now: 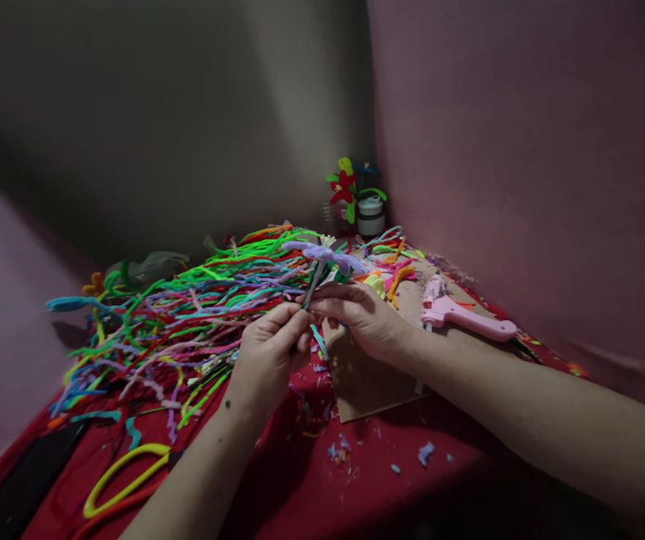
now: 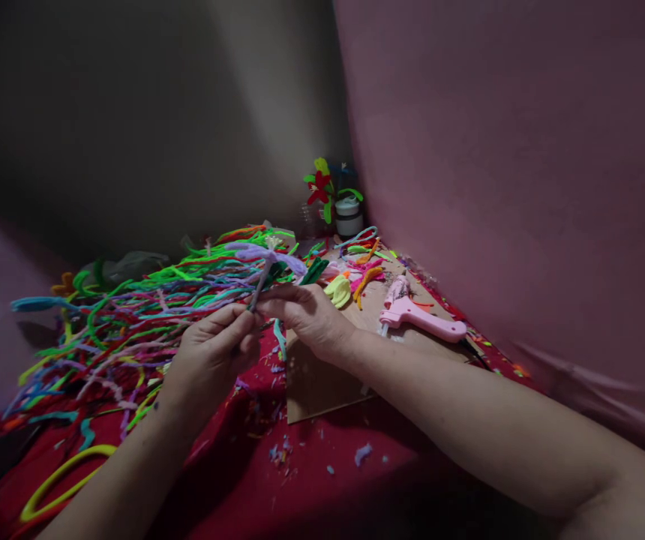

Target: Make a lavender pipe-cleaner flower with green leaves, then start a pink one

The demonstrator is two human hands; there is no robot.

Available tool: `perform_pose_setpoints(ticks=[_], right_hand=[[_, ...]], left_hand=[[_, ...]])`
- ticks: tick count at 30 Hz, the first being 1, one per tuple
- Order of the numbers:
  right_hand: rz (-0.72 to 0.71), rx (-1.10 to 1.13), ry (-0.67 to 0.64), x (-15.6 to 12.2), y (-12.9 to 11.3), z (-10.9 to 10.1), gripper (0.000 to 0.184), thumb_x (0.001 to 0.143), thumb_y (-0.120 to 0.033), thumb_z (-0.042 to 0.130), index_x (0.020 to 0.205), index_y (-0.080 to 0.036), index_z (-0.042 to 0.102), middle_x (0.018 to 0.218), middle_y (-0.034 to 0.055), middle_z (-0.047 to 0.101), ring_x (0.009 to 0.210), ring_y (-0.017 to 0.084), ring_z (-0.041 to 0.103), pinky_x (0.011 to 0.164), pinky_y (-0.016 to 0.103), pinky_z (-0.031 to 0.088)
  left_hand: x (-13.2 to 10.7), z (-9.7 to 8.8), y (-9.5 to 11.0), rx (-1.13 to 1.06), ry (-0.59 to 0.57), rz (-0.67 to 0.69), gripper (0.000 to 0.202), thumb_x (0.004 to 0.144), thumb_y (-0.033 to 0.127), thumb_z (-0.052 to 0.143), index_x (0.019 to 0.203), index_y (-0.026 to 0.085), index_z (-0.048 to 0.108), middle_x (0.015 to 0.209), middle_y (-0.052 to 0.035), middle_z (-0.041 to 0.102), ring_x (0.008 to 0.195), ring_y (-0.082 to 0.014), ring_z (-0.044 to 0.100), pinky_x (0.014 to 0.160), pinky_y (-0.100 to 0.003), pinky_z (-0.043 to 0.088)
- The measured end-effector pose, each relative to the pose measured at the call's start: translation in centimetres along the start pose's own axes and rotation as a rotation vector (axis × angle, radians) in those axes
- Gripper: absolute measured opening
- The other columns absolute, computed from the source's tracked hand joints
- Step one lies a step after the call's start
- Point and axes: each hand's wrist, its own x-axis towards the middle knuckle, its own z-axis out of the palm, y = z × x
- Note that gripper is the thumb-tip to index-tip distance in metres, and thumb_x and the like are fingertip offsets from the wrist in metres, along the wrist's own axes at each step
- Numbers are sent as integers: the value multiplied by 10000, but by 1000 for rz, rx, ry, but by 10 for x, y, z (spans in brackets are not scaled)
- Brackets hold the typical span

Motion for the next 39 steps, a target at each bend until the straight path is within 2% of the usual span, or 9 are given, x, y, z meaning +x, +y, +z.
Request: perform_pose_setpoints(ticks=[6,11,14,18,21,23,25,31,39], right_hand=[[31,119,-96,1,7,-2,163,725,-250,632,848,-192,723,662,0,611,623,104,476,528,233,304],[39,219,-61,1,10,-2,119,668,-227,691,773,-182,725,671,7,628,621,102,495,540,237,308],[36,192,-2,-1,8,-1,104,654,-232,698,745,-191,726,666,4,632,624,101,486,541,237,303],[-5,77,73,-2,6,1,120,650,-274,701,739,-200,730,663,1,645,597,101,470,557,252,326],[-47,67,70,-2,7,4,119,640,-301,715,709,-205,729,657,-5,654,621,111,503,650,282,396],[-65,82,50,-3,8,6,126,642,-316,719,709,-210,727,669,-7,661,673,125,538,742,311,419],[-78,74,20,-3,8,6,141,656,-331,711,733,-213,725,697,-7,666,717,138,558,793,329,419],[-119,-147,-69,-5,-2,3,169,760,-331,622,711,-193,707,674,-10,605,709,134,537,739,300,403],[-51,-38,-42,-4,-3,3,114,723,-251,636,782,-205,722,670,-18,603,694,115,512,710,282,413]], left_hand=[[1,-6,2,-246,-215,-146,150,846,260,519,776,144,584,450,86,379,306,7,145,316,-120,184],[2,-7,3,-281,-274,-190,154,832,275,534,756,147,574,451,91,377,297,3,125,295,-125,206],[2,-2,4,-112,-198,-124,170,837,297,519,759,153,565,469,74,425,304,-13,238,328,-145,258],[-2,5,1,378,36,156,117,815,276,543,787,166,572,536,46,501,429,-65,434,440,-183,354],[-4,5,-6,736,176,366,85,806,240,535,817,179,593,546,48,487,461,-73,423,472,-194,345],[-4,2,-10,836,205,440,90,811,224,514,795,184,593,546,47,472,460,-72,401,468,-197,330],[-4,1,-11,776,188,412,109,822,234,499,775,187,585,534,50,450,450,-72,383,448,-194,322],[-1,4,3,252,26,93,138,805,277,549,718,171,551,475,58,455,343,-53,369,348,-180,270],[1,-2,6,-163,-150,-145,108,812,250,563,766,152,564,471,66,465,277,3,250,295,-115,240]])
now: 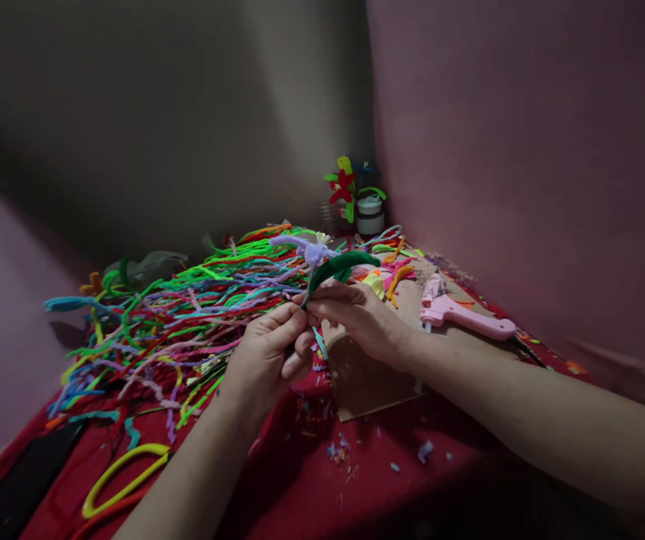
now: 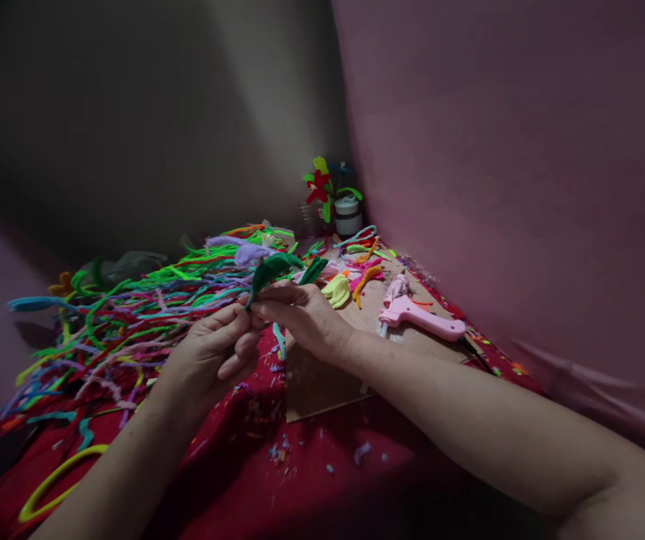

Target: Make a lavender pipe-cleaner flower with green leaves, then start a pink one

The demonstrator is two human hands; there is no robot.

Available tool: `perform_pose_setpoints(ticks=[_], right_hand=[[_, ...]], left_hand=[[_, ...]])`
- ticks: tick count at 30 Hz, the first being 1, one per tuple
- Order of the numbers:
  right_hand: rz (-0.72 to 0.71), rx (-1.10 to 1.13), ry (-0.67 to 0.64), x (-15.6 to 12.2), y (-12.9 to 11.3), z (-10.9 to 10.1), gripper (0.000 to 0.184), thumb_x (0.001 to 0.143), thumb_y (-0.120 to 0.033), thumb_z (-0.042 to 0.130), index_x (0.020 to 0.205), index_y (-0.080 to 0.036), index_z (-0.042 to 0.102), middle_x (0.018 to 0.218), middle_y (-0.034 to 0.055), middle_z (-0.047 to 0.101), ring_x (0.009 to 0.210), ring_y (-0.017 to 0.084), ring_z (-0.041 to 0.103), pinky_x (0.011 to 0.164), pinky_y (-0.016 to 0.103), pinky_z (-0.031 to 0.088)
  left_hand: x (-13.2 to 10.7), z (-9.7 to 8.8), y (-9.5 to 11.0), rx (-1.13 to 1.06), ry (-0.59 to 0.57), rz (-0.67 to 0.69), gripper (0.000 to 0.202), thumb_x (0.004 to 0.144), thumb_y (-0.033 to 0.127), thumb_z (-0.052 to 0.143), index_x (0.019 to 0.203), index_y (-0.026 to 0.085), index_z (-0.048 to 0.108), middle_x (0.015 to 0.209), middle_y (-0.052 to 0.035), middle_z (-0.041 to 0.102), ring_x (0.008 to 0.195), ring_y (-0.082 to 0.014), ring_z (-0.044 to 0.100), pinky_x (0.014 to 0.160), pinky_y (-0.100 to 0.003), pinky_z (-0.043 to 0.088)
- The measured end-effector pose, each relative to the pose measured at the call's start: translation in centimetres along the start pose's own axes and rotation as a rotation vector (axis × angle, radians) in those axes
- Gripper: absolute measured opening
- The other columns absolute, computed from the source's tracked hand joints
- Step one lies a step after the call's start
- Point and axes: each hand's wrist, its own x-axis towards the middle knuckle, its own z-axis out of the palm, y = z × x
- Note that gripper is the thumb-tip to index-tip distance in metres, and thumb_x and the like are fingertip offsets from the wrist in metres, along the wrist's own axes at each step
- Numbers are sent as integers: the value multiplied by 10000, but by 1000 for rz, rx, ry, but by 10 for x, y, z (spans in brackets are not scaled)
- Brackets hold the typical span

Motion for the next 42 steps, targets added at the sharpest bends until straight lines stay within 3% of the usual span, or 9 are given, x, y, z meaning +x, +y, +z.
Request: perform_pose_setpoints(ticks=[7,12,17,24,29,33,37,42], right_hand=[[37,-13,-78,0,-8,-1,104,710,-287,648,746,-211,711,696,-19,626,729,122,528,769,285,409],[50,53,-2,1,-1,-1,64,678,-221,644,626,-185,658,640,-26,577,680,116,513,763,286,397],[-23,-47,2,1,7,-5,176,732,-260,581,580,-177,609,615,-15,560,650,125,486,702,285,382],[-11,-152,100,-1,12,-5,156,725,-255,585,593,-179,621,608,-17,527,631,121,445,651,281,361],[2,-117,114,-4,16,-1,143,728,-253,585,621,-181,647,616,-12,540,638,128,464,661,289,374],[-14,-139,97,-4,11,3,173,736,-265,584,596,-181,641,616,-3,558,650,140,480,695,311,392],[17,-121,114,-3,8,6,170,734,-280,598,595,-189,632,582,-17,542,662,146,482,726,320,407],[9,-75,11,-2,12,3,131,723,-299,633,664,-194,683,627,-18,593,699,137,512,748,301,402]], left_hand=[[1,-11,4,-123,-150,-136,143,804,252,571,751,121,596,442,77,422,261,27,148,274,-92,224],[0,-6,5,6,-75,-96,145,802,269,571,771,129,589,468,66,457,272,7,249,293,-116,257],[-1,2,2,330,56,50,174,809,316,559,797,143,562,572,34,553,346,-40,428,354,-160,330],[2,0,-11,804,360,373,182,774,324,580,878,197,500,650,23,581,495,-122,544,492,-229,418],[0,-4,-20,1434,456,596,131,816,283,519,917,199,516,718,-29,625,572,-164,578,532,-242,356],[1,-10,-24,1665,467,700,101,845,262,476,886,198,542,655,-27,588,536,-165,551,482,-241,268],[3,-12,-23,1626,476,677,66,839,242,476,835,206,531,620,-12,566,520,-158,526,485,-242,253],[0,-5,-14,1282,426,558,46,822,219,477,785,216,505,605,17,560,506,-127,509,535,-226,337]])
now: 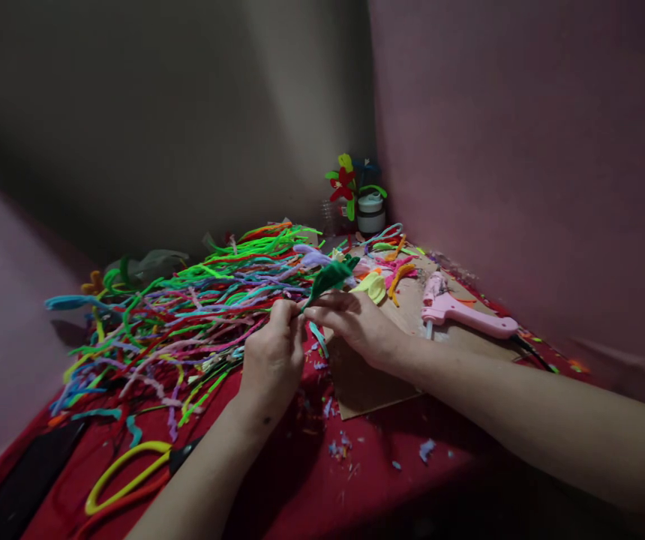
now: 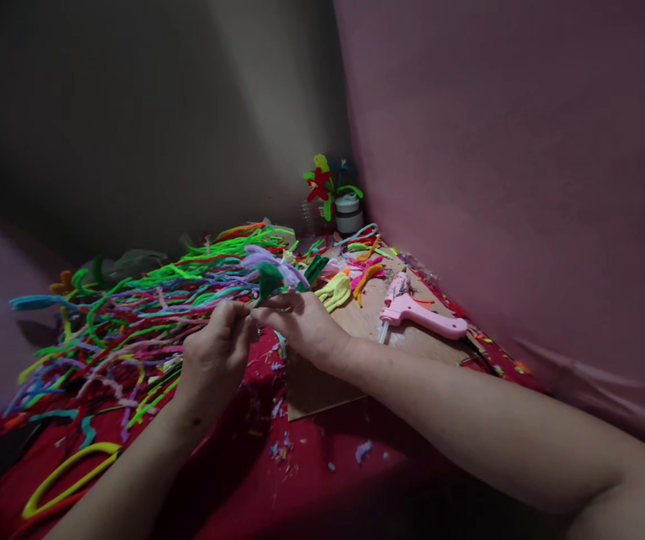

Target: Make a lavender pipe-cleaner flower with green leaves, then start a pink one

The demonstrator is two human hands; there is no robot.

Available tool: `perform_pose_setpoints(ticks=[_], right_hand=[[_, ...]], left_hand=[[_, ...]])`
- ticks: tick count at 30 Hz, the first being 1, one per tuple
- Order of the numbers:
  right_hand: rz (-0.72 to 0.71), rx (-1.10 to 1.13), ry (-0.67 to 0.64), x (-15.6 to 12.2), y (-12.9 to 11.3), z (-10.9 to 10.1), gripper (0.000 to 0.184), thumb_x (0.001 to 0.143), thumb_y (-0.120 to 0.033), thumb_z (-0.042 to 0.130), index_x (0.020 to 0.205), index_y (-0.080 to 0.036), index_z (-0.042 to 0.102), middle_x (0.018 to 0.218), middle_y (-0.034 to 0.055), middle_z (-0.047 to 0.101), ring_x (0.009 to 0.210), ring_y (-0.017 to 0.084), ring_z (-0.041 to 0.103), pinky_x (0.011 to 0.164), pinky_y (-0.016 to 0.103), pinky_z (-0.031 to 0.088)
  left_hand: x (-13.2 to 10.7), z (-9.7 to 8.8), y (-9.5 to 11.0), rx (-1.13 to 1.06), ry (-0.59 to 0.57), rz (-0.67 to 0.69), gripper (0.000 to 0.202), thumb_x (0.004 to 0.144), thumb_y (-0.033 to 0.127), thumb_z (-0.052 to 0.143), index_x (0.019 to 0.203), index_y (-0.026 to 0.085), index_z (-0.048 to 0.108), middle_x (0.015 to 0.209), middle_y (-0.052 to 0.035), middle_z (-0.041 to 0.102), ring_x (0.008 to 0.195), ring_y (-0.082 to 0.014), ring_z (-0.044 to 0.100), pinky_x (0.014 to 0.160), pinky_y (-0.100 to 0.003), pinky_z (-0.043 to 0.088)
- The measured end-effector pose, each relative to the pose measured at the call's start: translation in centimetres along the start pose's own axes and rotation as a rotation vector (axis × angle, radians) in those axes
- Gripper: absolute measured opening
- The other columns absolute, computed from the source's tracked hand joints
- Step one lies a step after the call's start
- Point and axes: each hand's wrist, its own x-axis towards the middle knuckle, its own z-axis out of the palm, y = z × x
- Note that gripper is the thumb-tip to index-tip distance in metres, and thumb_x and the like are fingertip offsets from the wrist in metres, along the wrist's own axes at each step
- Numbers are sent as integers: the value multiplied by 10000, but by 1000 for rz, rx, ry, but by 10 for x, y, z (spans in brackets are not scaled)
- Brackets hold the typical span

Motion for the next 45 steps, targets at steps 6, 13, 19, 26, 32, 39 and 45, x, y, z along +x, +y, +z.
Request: perform_pose_setpoints(ticks=[6,13,19,26,32,39,45], right_hand=[[74,36,15,3,-3,-2,188,678,-369,680,696,-185,709,622,-17,607,628,113,479,684,275,389],[116,101,-39,7,-2,-7,214,664,-375,696,771,-190,715,681,7,631,600,112,447,576,258,340],[68,120,-29,6,-9,-3,189,665,-355,691,755,-192,721,654,-5,625,607,109,467,600,261,363],[66,149,56,4,-7,0,173,680,-360,685,738,-202,725,649,-8,627,671,130,516,694,298,381],[62,126,61,4,-6,0,168,681,-348,685,680,-182,707,604,-22,591,604,107,482,615,264,372],[16,95,-24,3,-8,-2,141,729,-277,638,659,-162,678,618,-30,602,609,87,502,613,234,390],[82,134,-9,2,-13,0,129,716,-235,640,800,-172,716,660,-21,636,679,99,546,698,252,414]], left_hand=[[5,-4,10,-681,-143,-357,126,770,267,566,698,189,499,501,60,461,394,-58,355,389,-171,260],[10,-10,15,-1087,-299,-545,188,734,289,637,723,177,487,464,83,440,292,-14,266,305,-143,237],[10,-11,10,-1149,-386,-521,174,767,278,609,894,174,550,479,82,464,288,-5,249,302,-132,216],[8,-7,6,-839,-229,-301,89,747,217,624,692,158,587,559,34,554,499,-70,479,510,-188,391],[7,0,-3,-870,-188,-328,60,751,217,620,720,165,615,600,35,562,530,-74,471,535,-197,367],[8,0,-1,-1081,-211,-411,78,741,208,645,747,131,630,616,27,533,475,-36,416,469,-171,311],[8,-3,8,-1309,-249,-512,124,707,186,682,778,109,616,556,41,478,426,-14,353,410,-140,276]])
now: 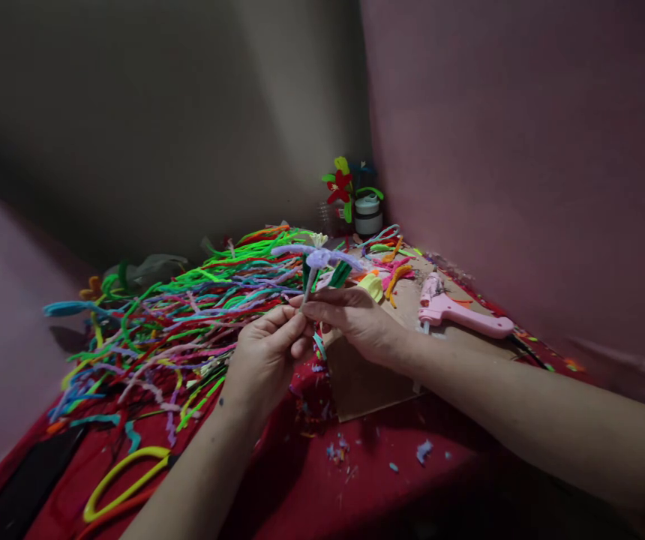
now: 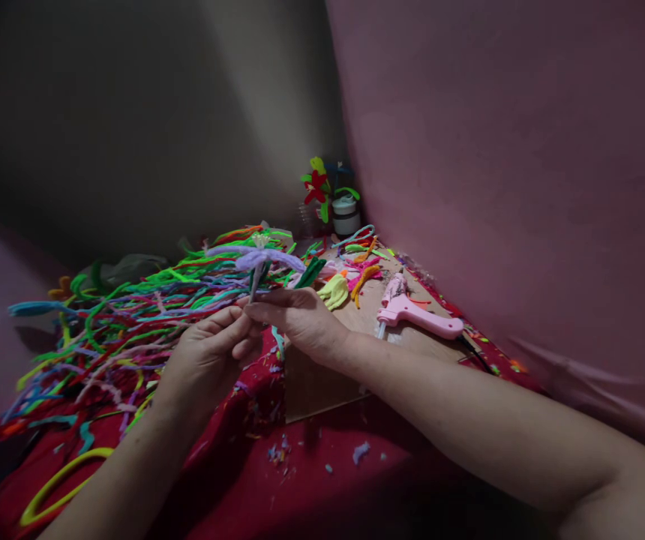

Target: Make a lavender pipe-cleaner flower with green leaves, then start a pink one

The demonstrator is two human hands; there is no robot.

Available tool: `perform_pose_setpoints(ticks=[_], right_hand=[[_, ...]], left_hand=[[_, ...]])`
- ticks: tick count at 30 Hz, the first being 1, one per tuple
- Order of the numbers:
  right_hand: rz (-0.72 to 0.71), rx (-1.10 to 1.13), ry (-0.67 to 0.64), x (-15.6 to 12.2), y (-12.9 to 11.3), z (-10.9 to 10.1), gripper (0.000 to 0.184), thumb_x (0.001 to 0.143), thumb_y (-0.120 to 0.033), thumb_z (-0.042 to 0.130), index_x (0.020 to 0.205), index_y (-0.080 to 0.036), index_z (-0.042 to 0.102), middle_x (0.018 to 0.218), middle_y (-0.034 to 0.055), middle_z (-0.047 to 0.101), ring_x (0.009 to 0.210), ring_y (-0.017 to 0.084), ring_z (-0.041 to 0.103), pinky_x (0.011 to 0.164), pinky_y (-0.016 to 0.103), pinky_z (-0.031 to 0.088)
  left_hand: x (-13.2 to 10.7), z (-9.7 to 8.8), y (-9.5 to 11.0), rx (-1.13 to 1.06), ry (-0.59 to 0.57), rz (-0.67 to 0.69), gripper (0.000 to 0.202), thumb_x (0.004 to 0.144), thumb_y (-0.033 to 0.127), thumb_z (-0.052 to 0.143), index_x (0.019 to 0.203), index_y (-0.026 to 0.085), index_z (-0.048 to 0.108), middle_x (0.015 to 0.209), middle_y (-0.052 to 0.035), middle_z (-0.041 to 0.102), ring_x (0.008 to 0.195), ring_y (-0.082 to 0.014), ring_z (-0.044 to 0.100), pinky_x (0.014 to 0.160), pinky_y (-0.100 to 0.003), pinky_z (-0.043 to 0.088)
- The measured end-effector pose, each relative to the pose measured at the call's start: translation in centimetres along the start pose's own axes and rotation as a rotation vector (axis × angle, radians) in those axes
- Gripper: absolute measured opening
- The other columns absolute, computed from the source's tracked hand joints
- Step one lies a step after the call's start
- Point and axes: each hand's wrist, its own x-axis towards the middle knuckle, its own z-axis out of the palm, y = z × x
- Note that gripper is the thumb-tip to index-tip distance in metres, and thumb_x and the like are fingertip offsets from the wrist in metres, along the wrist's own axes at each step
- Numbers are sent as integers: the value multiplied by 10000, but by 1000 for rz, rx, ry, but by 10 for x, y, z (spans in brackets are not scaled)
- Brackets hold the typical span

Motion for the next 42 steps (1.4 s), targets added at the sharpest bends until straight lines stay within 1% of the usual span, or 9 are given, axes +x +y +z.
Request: perform_pose_setpoints(ticks=[7,13,17,20,23,27,31,38,42], right_hand=[[-67,-23,-91,2,1,-1,113,743,-268,631,776,-197,712,602,-42,600,593,87,514,655,256,431],[-60,-8,-85,4,-1,0,130,696,-325,686,723,-200,710,621,-29,631,681,112,552,761,294,441],[-19,49,-125,2,-2,-2,186,687,-357,691,772,-194,719,642,-13,652,680,123,573,790,324,443],[-19,78,-160,2,1,-5,220,688,-339,692,849,-191,720,683,-2,668,685,126,585,770,316,444],[-44,89,-186,3,4,-7,198,717,-285,674,888,-195,715,654,-13,659,671,114,581,753,292,439],[-62,49,-165,3,5,-8,117,730,-271,658,776,-179,714,646,-12,647,663,109,567,749,285,432],[-50,-1,-79,1,5,-5,192,714,-343,662,684,-155,684,618,-5,630,652,121,563,724,290,436],[4,2,-148,-3,5,-2,309,790,-437,552,803,-150,664,517,-18,575,510,121,531,559,276,440],[-74,-107,-20,-2,7,-5,251,778,-380,582,788,-154,691,599,-7,586,580,108,499,570,254,387]], left_hand=[[-1,0,2,-81,-29,-77,88,789,169,599,735,102,579,552,42,489,376,9,259,355,-116,250],[-1,-2,3,-81,-33,-97,49,784,158,604,795,114,585,574,37,512,367,15,282,348,-100,288],[-2,0,6,-78,-33,-111,59,794,153,590,845,124,588,566,41,506,362,13,287,349,-96,316],[-3,1,6,-91,-48,-114,86,796,155,584,878,128,589,562,47,498,350,14,264,337,-98,316],[-3,0,6,-114,-81,-126,54,783,164,597,807,117,587,543,49,485,340,15,235,321,-102,305],[-1,-2,5,-96,-139,-152,86,757,183,620,755,102,590,519,48,474,325,10,219,292,-112,272],[1,-4,4,-23,-165,-170,88,769,191,611,732,115,590,458,52,448,324,-17,297,325,-135,302],[0,2,4,6,-88,-126,111,752,218,631,710,121,597,519,41,488,371,-27,360,394,-165,352],[-1,4,3,155,-3,-10,154,711,245,673,808,129,645,646,5,583,462,-59,473,473,-190,405]])
